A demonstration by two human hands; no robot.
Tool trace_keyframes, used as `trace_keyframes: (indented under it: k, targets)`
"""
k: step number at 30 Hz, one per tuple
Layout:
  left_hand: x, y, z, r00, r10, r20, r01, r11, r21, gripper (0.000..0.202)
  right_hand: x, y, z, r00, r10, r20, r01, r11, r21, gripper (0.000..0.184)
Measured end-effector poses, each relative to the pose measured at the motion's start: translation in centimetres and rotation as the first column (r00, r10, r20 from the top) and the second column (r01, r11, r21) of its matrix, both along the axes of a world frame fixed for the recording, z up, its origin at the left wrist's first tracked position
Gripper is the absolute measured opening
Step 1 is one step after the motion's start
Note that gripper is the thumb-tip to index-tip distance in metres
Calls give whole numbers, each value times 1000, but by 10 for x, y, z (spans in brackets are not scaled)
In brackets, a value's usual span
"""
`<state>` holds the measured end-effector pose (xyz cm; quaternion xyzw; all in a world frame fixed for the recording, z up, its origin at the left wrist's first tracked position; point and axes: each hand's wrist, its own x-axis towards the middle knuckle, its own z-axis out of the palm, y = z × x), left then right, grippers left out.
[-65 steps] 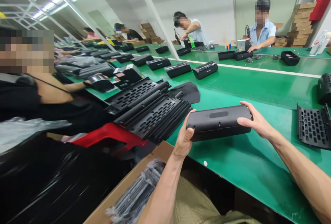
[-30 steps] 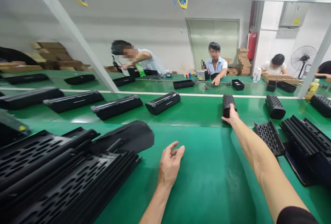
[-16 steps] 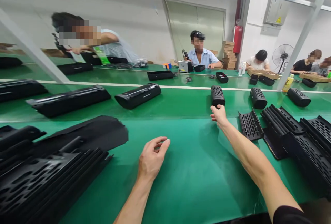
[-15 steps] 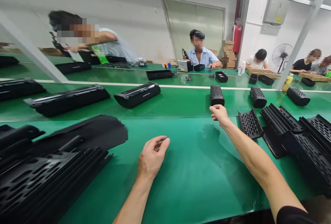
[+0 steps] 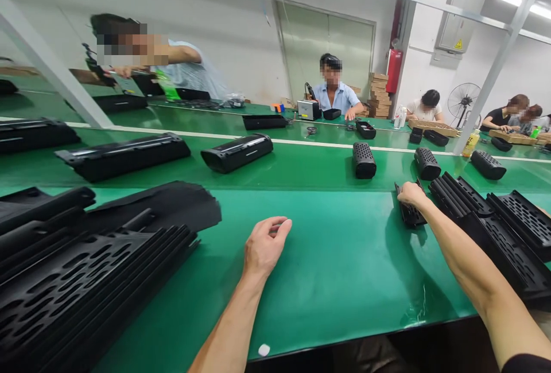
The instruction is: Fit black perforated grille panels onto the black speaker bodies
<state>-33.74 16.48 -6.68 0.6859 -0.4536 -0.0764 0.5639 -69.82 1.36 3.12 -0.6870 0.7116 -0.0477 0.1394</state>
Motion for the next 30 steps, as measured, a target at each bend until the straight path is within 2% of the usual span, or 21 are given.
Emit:
trace_keyframes:
  k: [3, 7, 9, 11, 12, 13, 14, 16, 17, 18, 19, 21, 23, 26, 28, 30]
  targets:
    - [-1, 1, 0, 1000, -15, -14, 15, 1000, -5, 41, -7, 7, 8, 1000, 16, -14, -16, 999, -37, 19]
    - [-3, -2, 0, 997, -28, -65, 27, 999, -27, 40, -14, 27, 33, 997, 72, -16, -74, 982, -172, 20]
    - [-6, -3, 2, 990, -5, -141, -3, 998, -61, 39, -1, 41, 42, 981, 195, -2, -191, 958, -216, 18]
    - [-9, 2, 6, 970, 32, -242, -60, 992, -109, 41, 27, 57, 41, 924, 381, 30, -365, 904, -222, 16]
    - [-11, 5, 9, 957, 52, -285, -93, 987, -131, 42, 45, 66, 36, 868, 495, 37, -477, 853, -213, 14]
    - [-12, 10, 11, 951, 70, -301, -118, 983, -141, 43, 64, 75, 28, 790, 612, 32, -596, 779, -196, 13]
    - [-13, 14, 12, 952, 98, -290, -143, 980, -138, 43, 83, 85, 19, 693, 721, 18, -709, 685, -171, 12]
    - [-12, 22, 11, 955, 145, -259, -180, 977, -118, 41, 117, 104, 0, 458, 888, -31, -886, 453, -98, 12]
    - [-10, 26, 9, 956, 163, -243, -192, 976, -102, 42, 132, 111, -7, 348, 936, -55, -937, 346, -56, 12]
    - [-8, 29, 6, 957, 180, -229, -203, 976, -84, 43, 144, 115, -11, 262, 963, -66, -965, 262, -9, 13]
    - [-7, 31, 3, 959, 186, -215, -204, 977, -65, 44, 155, 117, -12, 193, 979, -72, -980, 196, 43, 12]
    - [-7, 35, -2, 968, 171, -185, -180, 983, -33, 45, 179, 111, -5, 115, 990, -78, -985, 124, 118, 11]
    - [-10, 36, -5, 978, 137, -157, -139, 990, -2, 43, 212, 96, 10, 110, 992, -60, -988, 116, 107, 8]
    - [-12, 35, -6, 983, 111, -143, -106, 993, 43, 40, 285, 73, 27, 192, 981, 12, -981, 193, -35, 10]
    - [-11, 35, -7, 982, 120, -147, -111, 991, 69, 38, 340, 63, 24, 230, 972, 46, -970, 233, -70, 7]
    - [-9, 36, -7, 980, 138, -141, -125, 988, 92, 36, 389, 59, 8, 263, 962, 75, -960, 269, -81, 8]
